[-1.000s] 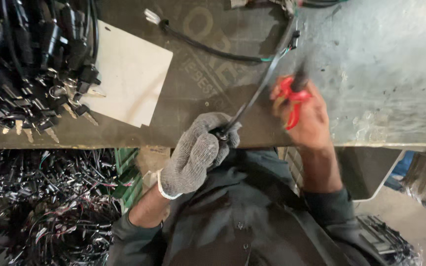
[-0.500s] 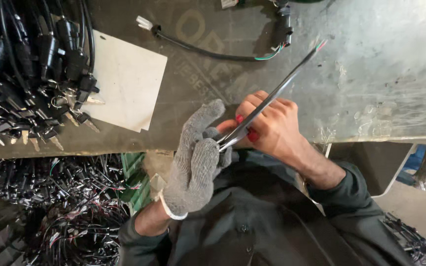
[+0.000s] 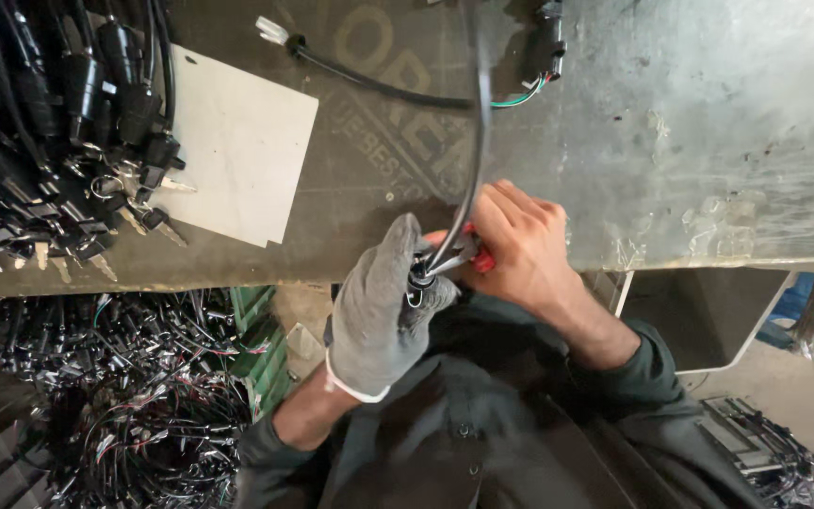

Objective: The person holds a black cable against the workbench and uses red-handled pliers to strip insulation from the cable end, exposing inner red and green wires. They repeatedly reposition the cable, cut and pull off insulation sections, and handle finished cable ends among piles of similar cables on the bench.

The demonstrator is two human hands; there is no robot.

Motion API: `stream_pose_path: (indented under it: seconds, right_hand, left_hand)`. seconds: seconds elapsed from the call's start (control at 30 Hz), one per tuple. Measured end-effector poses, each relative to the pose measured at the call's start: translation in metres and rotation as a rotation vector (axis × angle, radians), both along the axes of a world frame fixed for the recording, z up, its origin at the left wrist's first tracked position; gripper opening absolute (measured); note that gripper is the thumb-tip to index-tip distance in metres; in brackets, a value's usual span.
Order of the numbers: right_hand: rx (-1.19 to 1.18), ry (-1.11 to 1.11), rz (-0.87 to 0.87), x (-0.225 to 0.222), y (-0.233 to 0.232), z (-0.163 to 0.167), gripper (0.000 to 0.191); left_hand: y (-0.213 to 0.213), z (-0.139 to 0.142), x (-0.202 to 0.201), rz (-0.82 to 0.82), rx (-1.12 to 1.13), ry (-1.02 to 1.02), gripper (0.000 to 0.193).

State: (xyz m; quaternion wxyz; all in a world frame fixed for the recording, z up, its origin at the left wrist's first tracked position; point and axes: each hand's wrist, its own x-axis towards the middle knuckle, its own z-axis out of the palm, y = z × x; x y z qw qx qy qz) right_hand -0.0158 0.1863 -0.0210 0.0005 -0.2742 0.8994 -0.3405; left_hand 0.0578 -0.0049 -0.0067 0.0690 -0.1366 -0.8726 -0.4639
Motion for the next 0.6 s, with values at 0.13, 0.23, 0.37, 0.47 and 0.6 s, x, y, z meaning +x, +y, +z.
stream_pose_path:
  seconds: [0.13,0.23,0.37,0.47,0.6]
  right_hand:
    - [0.096,0.032,-0.017,0.01,0.008,0.007,0.043]
    - [0.13,0.028,-0.038,0.018,0.011,0.011,0.04]
    - [0.224,0.056,-0.133,0.022,0.006,0.003,0.033]
    - [0.207,0.017,-0.181,0.022,0.0,-0.003,0.033]
    - [0.069,0.009,-0.143,0.027,-0.003,0.002,0.034]
  left_hand:
    - [0.004,-0.007,0.01,0.101,-0.144,0.066,0.074]
    - [0.004,-0.014,0.011,0.074,-0.151,0.078,0.071]
    - [0.006,-0.021,0.01,0.171,-0.411,0.254,0.067]
    - [0.008,-0.024,0.011,0.189,-0.485,0.246,0.064]
    - [0.005,-0.025,0.009,0.196,-0.544,0.282,0.063]
